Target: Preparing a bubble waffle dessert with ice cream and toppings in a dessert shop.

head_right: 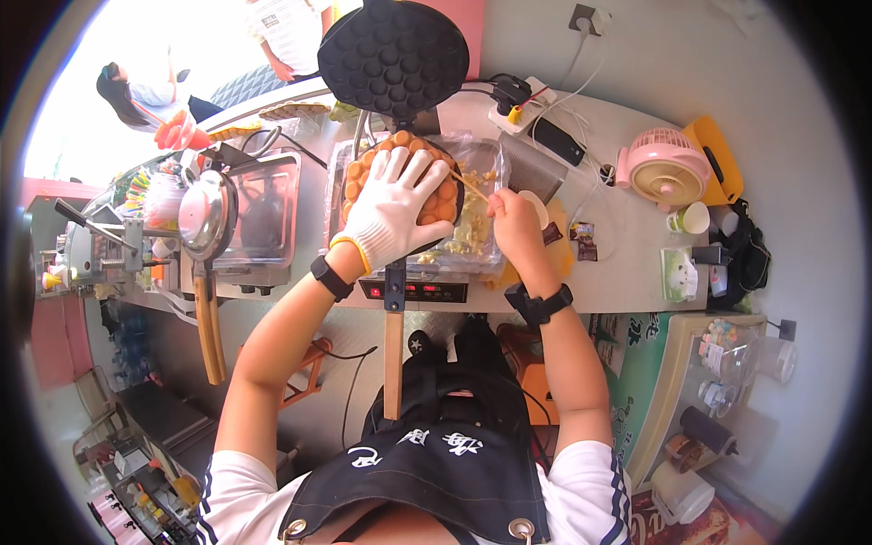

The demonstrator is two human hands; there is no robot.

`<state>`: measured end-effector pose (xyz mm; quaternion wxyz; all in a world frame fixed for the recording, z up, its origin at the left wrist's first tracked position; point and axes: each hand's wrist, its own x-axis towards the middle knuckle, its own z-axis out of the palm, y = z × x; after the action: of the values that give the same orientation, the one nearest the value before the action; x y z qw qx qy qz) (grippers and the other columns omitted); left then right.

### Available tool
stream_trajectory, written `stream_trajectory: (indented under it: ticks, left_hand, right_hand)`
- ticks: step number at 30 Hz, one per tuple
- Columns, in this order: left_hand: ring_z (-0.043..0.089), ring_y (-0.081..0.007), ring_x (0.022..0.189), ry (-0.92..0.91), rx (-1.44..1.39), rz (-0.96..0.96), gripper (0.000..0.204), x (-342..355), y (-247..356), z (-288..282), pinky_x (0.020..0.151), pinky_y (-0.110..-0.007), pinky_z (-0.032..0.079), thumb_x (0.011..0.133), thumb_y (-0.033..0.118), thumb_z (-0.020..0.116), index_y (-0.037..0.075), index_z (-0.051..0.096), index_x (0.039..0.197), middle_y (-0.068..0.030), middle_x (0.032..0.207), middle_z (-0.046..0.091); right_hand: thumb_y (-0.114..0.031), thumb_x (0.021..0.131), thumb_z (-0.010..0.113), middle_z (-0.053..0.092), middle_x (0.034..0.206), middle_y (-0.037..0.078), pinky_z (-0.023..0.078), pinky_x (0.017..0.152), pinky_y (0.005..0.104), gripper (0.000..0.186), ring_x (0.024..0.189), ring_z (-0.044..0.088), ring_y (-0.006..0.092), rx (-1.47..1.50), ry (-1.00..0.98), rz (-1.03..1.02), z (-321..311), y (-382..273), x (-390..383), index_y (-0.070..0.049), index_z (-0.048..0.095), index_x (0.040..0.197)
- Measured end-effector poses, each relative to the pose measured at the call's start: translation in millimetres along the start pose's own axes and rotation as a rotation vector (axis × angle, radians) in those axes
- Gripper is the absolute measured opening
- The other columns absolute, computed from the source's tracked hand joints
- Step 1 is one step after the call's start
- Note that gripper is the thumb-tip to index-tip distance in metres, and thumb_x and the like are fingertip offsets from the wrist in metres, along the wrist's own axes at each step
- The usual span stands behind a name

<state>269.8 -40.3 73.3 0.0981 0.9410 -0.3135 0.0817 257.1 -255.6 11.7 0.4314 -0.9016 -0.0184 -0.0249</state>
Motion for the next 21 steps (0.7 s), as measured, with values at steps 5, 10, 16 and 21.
stream_trajectory:
  ticks: [5,10,16,21]
  left_hand:
    - [0.038,-0.0405,0.121,-0.011,0.007,-0.003,0.072,-5.9,-5.5,2.6,0.108,-0.050,0.024,0.076,0.050,0.062,0.005,0.046,0.130,-0.0174,0.128,0.046]
    - [0.036,-0.0415,0.122,0.024,-0.025,-0.008,0.073,-2.0,-1.6,5.0,0.109,-0.050,0.023,0.076,0.050,0.062,0.005,0.045,0.131,-0.0179,0.128,0.045]
    - [0.036,-0.0430,0.123,0.008,-0.026,-0.014,0.073,-4.9,-3.5,5.0,0.109,-0.051,0.022,0.076,0.050,0.062,0.005,0.045,0.132,-0.0187,0.129,0.044]
    - [0.036,-0.0430,0.123,0.021,-0.019,-0.001,0.073,-4.8,-3.0,6.0,0.109,-0.051,0.022,0.077,0.050,0.061,0.005,0.044,0.132,-0.0189,0.129,0.044]
  right_hand:
    - [-0.007,0.084,0.061,0.058,0.066,0.016,0.043,0.057,0.0410,0.012,0.063,0.057,0.0348,0.052,0.018,0.003,-7.4,-24.4,-8.8,-0.001,0.053,0.077]
    - [-0.010,0.084,0.062,0.062,0.071,0.019,0.046,0.060,0.0443,0.012,0.068,0.060,0.0377,-0.289,0.121,-0.157,-3.2,-23.1,-2.5,-0.002,0.055,0.080]
    - [-0.009,0.085,0.058,0.062,0.069,0.019,0.047,0.062,0.0465,0.012,0.072,0.062,0.0378,-0.222,0.024,-0.135,1.2,-28.4,12.3,-0.001,0.055,0.077]
    - [-0.013,0.087,0.058,0.062,0.068,0.018,0.047,0.062,0.0471,0.015,0.071,0.062,0.0386,-0.300,-0.006,-0.164,4.8,-17.8,8.2,-0.002,0.056,0.078]
